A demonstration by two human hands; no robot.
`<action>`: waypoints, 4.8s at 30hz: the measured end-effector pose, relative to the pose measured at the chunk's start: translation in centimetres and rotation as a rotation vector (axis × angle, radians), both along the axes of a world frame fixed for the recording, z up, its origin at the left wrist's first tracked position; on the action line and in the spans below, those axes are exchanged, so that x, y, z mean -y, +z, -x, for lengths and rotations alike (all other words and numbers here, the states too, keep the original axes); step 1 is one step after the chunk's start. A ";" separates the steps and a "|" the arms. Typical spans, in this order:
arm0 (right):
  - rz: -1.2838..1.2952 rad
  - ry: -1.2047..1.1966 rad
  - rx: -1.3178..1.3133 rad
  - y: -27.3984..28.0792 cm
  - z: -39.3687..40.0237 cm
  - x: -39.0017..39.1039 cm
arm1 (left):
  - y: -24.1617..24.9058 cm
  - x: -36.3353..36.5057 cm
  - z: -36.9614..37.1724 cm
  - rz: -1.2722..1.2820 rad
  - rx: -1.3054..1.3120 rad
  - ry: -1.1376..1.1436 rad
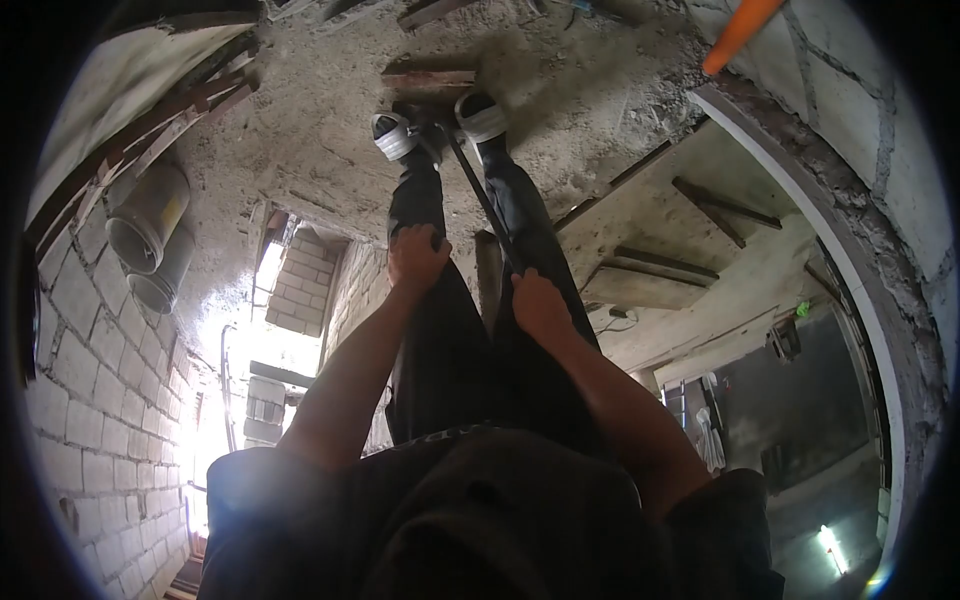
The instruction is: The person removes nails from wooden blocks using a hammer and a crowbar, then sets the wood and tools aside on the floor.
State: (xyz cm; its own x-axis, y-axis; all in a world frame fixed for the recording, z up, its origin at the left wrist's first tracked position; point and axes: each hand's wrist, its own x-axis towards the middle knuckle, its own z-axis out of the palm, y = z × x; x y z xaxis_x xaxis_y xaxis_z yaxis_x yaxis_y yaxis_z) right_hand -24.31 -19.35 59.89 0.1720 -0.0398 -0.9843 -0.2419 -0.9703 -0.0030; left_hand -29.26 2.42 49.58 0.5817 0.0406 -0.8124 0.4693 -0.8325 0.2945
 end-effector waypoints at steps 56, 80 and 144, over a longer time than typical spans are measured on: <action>0.095 0.388 0.143 -7.5 -1.1 15.0 | -0.8 -0.5 -3.6 0.044 -0.062 -0.039; 0.167 0.608 0.188 -9.6 -2.9 16.2 | -1.2 -2.7 -4.2 0.048 -0.023 0.034; 0.098 0.213 0.305 -4.7 -18.7 23.5 | 3.1 3.0 7.4 -0.071 0.212 0.685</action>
State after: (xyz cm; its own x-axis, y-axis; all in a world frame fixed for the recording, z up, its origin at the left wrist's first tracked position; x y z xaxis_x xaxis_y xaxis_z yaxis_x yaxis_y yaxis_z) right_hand -5.60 -42.84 55.14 0.4706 -0.0624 -0.8802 -0.0366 -0.9980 0.0512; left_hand -36.65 -0.61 52.64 0.5517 0.5011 -0.6667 0.8316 -0.3921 0.3934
